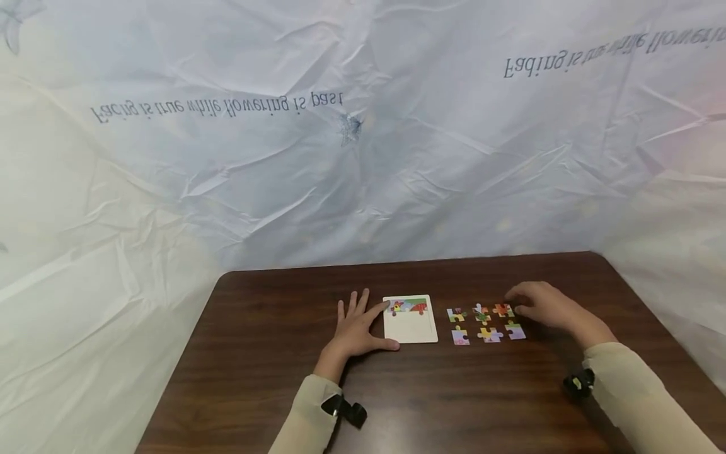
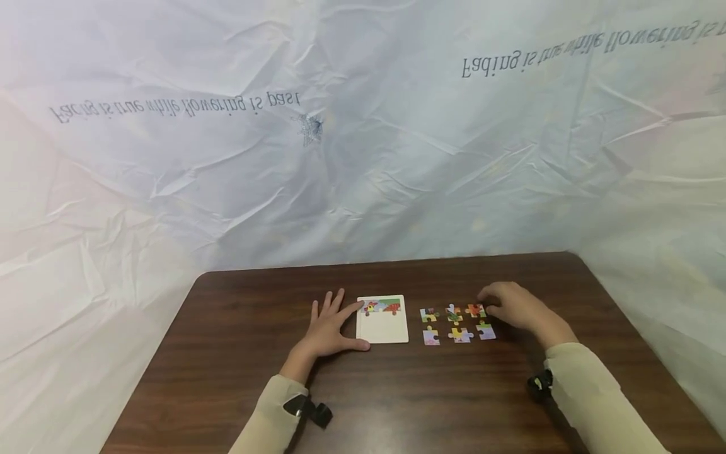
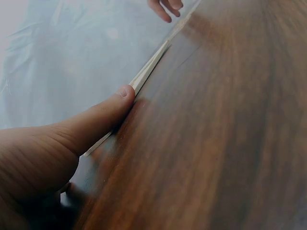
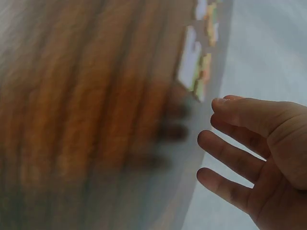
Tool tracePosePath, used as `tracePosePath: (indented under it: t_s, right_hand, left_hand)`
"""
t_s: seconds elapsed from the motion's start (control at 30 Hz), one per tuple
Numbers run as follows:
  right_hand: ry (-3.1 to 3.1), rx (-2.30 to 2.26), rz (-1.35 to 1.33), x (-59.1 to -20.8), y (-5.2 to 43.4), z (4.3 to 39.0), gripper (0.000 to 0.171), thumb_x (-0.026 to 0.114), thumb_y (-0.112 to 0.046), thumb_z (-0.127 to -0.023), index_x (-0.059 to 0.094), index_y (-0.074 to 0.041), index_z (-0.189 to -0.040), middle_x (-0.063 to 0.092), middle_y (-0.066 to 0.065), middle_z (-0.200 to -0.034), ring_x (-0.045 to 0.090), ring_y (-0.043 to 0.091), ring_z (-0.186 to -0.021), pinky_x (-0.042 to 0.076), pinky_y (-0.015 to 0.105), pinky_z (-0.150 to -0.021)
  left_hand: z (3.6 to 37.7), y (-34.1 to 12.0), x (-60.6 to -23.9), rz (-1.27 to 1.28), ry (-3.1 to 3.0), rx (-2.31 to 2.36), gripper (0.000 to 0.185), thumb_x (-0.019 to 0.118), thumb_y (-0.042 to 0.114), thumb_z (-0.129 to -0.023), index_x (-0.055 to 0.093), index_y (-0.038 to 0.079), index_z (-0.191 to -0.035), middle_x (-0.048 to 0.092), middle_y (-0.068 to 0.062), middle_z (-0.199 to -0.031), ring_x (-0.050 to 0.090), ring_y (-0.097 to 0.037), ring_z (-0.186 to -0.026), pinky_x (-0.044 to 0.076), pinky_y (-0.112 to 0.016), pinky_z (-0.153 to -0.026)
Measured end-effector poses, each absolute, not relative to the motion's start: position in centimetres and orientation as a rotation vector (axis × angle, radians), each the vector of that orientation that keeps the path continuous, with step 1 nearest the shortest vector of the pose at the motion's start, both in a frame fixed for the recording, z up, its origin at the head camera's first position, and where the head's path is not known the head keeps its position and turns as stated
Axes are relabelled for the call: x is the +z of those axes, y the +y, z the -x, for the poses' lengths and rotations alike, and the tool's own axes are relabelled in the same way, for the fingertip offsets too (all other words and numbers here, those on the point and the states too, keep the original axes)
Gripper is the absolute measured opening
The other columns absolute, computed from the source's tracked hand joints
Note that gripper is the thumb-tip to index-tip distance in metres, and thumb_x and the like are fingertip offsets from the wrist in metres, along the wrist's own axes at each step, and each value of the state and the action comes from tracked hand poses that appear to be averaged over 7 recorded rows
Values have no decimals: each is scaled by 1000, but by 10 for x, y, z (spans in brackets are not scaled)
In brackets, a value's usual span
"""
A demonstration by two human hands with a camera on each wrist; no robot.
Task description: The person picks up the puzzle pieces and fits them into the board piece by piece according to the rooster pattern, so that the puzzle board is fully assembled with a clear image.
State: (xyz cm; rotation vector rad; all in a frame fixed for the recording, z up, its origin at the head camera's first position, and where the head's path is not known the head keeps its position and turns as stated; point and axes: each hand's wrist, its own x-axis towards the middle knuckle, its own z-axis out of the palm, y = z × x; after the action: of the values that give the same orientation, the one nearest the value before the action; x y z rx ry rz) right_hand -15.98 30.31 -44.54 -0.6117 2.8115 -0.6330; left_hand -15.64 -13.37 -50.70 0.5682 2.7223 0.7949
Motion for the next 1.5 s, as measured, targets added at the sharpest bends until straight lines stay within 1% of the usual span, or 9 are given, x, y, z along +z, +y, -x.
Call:
tracePosePath:
  t_s: [0.13,0.33,0.5,0.7,1.03,1.13,1.3,1.5]
  right_hand:
    - [2777,-637,613,-451,302,161,22,77,-2,-94,76,1,-116,73,19,-116,67,47,-110,57,61,-88]
    - [2761,-593,623,-453,302,157,16,79,-1,-91,79,-4,-107,75,12,-109,71,38,-100,60,55,-81]
    - [2775,-585,613,-449,297,160,16,80,1,-90,79,-4,-104,75,13,-107,71,37,-97,61,54,-79]
    - [2784,-573,578,-447,295,163,15,80,2,-89,79,-3,-103,75,13,-105,71,36,-95,61,53,-78]
    - [2781,-584,540,-454,297,164,17,81,-3,-87,76,-8,-102,73,4,-100,68,24,-87,59,49,-71]
    - [2802,-588,555,-457,298,163,16,80,-3,-88,75,-7,-102,73,4,-99,67,20,-84,58,46,-69]
    - [2850,-612,564,-456,295,163,15,78,-3,-90,74,-3,-104,73,10,-102,67,23,-86,58,48,-70]
    - [2888,-643,567,-452,288,168,16,79,-3,-90,75,-3,-105,73,12,-105,70,32,-95,59,55,-78]
  left_hand:
    - [155,-134,-509,-555,2721,793,102,85,67,-78,43,32,-164,9,-16,-176,-3,-45,-161,-7,-69,-124]
    - [154,-133,-514,-570,2714,771,102,83,70,-79,41,34,-164,8,-15,-177,-3,-44,-161,-6,-69,-125]
    - [158,-134,-512,-560,2722,774,101,84,69,-79,41,36,-164,7,-13,-177,-5,-42,-162,-8,-67,-125]
    - [160,-134,-509,-564,2726,772,102,83,71,-78,41,35,-164,7,-14,-177,-5,-42,-162,-7,-68,-125]
    - [156,-134,-508,-562,2716,770,103,83,70,-78,41,34,-164,9,-15,-177,-3,-44,-161,-5,-69,-125]
    - [155,-134,-508,-553,2705,768,102,83,71,-79,41,34,-164,8,-14,-177,-3,-43,-162,-6,-68,-125]
    - [155,-134,-507,-546,2692,782,102,83,70,-78,41,34,-164,8,-14,-177,-4,-43,-161,-6,-68,-125]
    - [157,-135,-504,-551,2685,789,103,84,69,-78,41,33,-164,8,-15,-177,-4,-43,-161,-7,-68,-125]
